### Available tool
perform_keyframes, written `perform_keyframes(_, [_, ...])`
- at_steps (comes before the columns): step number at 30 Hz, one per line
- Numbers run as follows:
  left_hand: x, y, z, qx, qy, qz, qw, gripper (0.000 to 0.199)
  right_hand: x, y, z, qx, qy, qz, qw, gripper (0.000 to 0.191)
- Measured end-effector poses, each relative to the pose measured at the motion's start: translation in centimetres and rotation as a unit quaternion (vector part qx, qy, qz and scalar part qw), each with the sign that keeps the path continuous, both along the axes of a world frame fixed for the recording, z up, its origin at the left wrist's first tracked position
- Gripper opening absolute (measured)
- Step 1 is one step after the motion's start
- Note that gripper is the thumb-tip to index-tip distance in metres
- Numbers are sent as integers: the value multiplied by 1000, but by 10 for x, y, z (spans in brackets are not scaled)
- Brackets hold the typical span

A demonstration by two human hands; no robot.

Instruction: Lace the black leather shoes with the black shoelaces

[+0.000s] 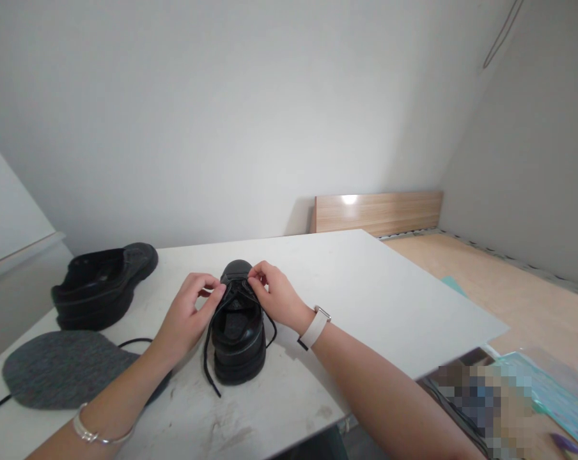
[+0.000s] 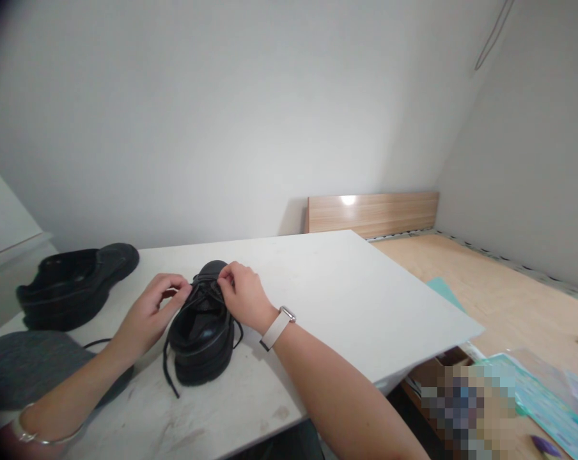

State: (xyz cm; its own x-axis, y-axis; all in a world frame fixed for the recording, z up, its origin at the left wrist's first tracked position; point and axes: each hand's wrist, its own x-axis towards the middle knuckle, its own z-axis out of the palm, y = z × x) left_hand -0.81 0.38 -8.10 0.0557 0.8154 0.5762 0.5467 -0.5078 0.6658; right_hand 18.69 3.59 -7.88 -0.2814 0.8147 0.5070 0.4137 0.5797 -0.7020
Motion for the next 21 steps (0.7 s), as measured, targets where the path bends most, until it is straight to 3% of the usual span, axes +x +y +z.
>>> perform_keyframes(3, [-1, 2, -1, 2, 20, 2, 1000, 27, 1, 1, 1, -6, -23, -17, 1000, 5])
perform_keyframes(7, [-2, 2, -1, -9, 30, -8, 999, 32, 6, 4, 2, -9, -53, -34, 998, 20])
perform_keyframes(13, [-4, -6, 8, -32, -60, -33, 997, 34, 7, 6, 2, -15, -59, -17, 998, 37])
perform_keyframes(18, [-5, -11, 13, -47, -134, -29, 989, 31, 5, 4, 2, -11, 6, -14, 1000, 11])
perform_keyframes(21, [-4, -13, 14, -41, -150, 2, 988, 25, 6, 5, 1, -30, 2, 3, 1000, 10])
